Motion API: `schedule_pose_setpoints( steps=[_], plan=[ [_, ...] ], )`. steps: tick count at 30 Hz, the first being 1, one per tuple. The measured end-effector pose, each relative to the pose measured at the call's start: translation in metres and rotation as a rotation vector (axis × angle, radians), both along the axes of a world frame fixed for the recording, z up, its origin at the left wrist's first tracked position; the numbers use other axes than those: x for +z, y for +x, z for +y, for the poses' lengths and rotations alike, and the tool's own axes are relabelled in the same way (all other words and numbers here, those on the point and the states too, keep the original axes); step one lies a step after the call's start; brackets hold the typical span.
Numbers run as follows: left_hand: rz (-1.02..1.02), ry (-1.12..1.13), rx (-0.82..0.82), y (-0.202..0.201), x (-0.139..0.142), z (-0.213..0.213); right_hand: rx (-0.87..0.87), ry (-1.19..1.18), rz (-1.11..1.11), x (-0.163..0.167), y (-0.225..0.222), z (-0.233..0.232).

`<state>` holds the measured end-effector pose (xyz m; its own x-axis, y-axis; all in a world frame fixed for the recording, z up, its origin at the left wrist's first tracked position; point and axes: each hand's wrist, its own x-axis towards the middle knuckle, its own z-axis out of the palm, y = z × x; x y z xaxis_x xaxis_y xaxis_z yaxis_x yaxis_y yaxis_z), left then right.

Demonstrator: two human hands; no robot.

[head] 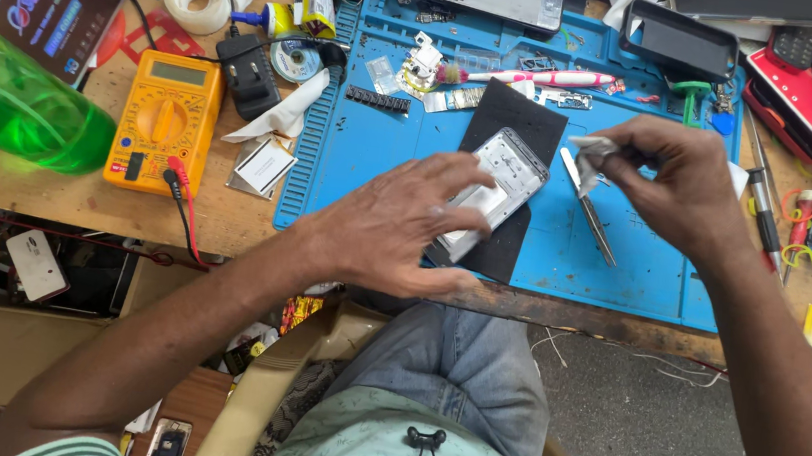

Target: The person uses a metal prying tool to remove a battery from a disassembled mobile phone. They then wipe the battery compartment with a cloth and insert a new battery into the phone.

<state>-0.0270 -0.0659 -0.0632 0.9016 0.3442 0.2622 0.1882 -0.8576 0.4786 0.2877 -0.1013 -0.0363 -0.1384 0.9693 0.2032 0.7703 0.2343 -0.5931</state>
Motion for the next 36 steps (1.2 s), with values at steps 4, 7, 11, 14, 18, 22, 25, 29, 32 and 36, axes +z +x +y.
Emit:
schedule_pose_setpoints(
  steps=[4, 7, 11, 14, 18, 22, 25, 29, 32, 36],
  plan=[
    [-0.152, 0.059, 0.241, 0.019, -0.006, -0.006, 0.173, 0.068, -0.135, 0.001, -0.012, 0.006],
    [-0.059, 0.066, 0.255, 0.024, -0.012, -0.001, 0.285, 0.031, -0.242, 0.005, -0.02, 0.011],
    [-0.049, 0.089, 0.227, 0.02, -0.014, 0.009, 0.343, -0.025, -0.318, 0.012, -0.029, 0.008],
    [-0.043, 0.105, 0.218, 0.02, -0.013, 0.014, 0.376, -0.025, -0.401, 0.014, -0.034, 0.007],
    [-0.051, 0.132, 0.201, 0.021, -0.01, 0.016, 0.364, 0.07, -0.509, 0.01, -0.039, 0.006],
    [-0.081, 0.151, 0.203, 0.02, -0.009, 0.017, 0.346, 0.075, -0.403, 0.007, -0.039, 0.001],
    [-0.086, 0.172, 0.214, 0.02, -0.01, 0.015, 0.331, 0.053, -0.352, 0.008, -0.037, -0.002],
    [-0.07, 0.173, 0.215, 0.02, -0.011, 0.015, 0.325, 0.05, -0.407, 0.008, -0.036, 0.001],
    [-0.079, 0.192, 0.215, 0.021, -0.012, 0.015, 0.37, 0.064, -0.336, 0.006, -0.035, 0.003],
    [-0.077, 0.183, 0.229, 0.021, -0.014, 0.015, 0.327, 0.021, -0.38, 0.004, -0.033, -0.002]
  ],
)
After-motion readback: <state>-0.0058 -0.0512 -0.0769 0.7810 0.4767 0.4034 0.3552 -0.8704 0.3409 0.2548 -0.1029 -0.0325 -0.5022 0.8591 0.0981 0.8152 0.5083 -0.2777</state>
